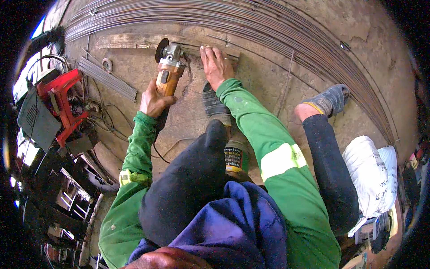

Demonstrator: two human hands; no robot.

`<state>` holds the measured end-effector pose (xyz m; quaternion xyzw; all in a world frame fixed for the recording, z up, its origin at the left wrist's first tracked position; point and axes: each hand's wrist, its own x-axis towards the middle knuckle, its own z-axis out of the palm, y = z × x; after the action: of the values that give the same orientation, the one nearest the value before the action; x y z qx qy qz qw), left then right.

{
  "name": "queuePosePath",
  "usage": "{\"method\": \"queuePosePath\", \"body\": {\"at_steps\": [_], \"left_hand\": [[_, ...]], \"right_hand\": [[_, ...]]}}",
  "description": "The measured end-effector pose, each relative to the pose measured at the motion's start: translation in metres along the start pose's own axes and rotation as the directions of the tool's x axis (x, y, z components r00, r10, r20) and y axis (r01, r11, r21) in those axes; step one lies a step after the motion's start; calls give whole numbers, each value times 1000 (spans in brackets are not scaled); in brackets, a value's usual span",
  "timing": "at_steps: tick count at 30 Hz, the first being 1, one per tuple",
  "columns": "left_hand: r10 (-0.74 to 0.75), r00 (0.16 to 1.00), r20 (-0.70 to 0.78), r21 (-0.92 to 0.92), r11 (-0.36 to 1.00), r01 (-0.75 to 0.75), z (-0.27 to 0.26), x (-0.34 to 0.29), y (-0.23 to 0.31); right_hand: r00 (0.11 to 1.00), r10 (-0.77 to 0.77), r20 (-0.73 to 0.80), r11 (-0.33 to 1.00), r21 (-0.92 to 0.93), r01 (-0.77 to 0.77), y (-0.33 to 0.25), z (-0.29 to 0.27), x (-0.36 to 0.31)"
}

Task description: The person uses an angle grinder to cut through several metal rods while holding them against a wooden block on the floor.

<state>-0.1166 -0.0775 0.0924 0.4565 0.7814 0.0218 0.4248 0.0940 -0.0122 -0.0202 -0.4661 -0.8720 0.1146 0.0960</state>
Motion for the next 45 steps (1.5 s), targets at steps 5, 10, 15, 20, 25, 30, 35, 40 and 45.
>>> {"method": "queuePosePath", "body": {"at_steps": [5, 10, 15, 20, 25, 30, 35, 40, 45], "left_hand": [[12, 1000, -16, 26, 1000, -12, 1, 1, -3], [6, 1000, -5, 17, 1000, -6, -2, 1, 2], [-5, 1000, 7, 18, 1000, 5, -2, 3, 0], [0, 1000, 5, 19, 1000, 0, -2, 4, -1], [0, 1000, 7, 18, 1000, 0, -4, 4, 0], [-19, 1000, 14, 23, 1000, 19, -5, 3, 3], [-22, 1000, 19, 26, 999, 22, -6, 2, 4], [-13, 1000, 20, 27, 1000, 13, -8, 1, 7], [-41, 999, 27, 36, 999, 40, -8, 6, 4]], "right_hand": [[1000, -1, 0, 1000, -7, 1, 0, -1, 1], [1000, -10, -21, 1000, -18, 10, 1, 1, 0], [1000, -11, -11, 1000, -10, 10, 0, 0, 1], [1000, -8, 5, 1000, -21, 8, -1, 0, 1], [1000, -8, -2, 1000, -9, 8, 0, 1, 1], [1000, 7, 7, 1000, 1, -7, -2, 1, 0], [1000, -13, 2, 1000, -28, 13, -1, 1, 0], [1000, -7, -1, 1000, -10, 7, -1, 0, 0], [1000, 2, 29, 1000, -6, -2, -2, 1, 0]]}}
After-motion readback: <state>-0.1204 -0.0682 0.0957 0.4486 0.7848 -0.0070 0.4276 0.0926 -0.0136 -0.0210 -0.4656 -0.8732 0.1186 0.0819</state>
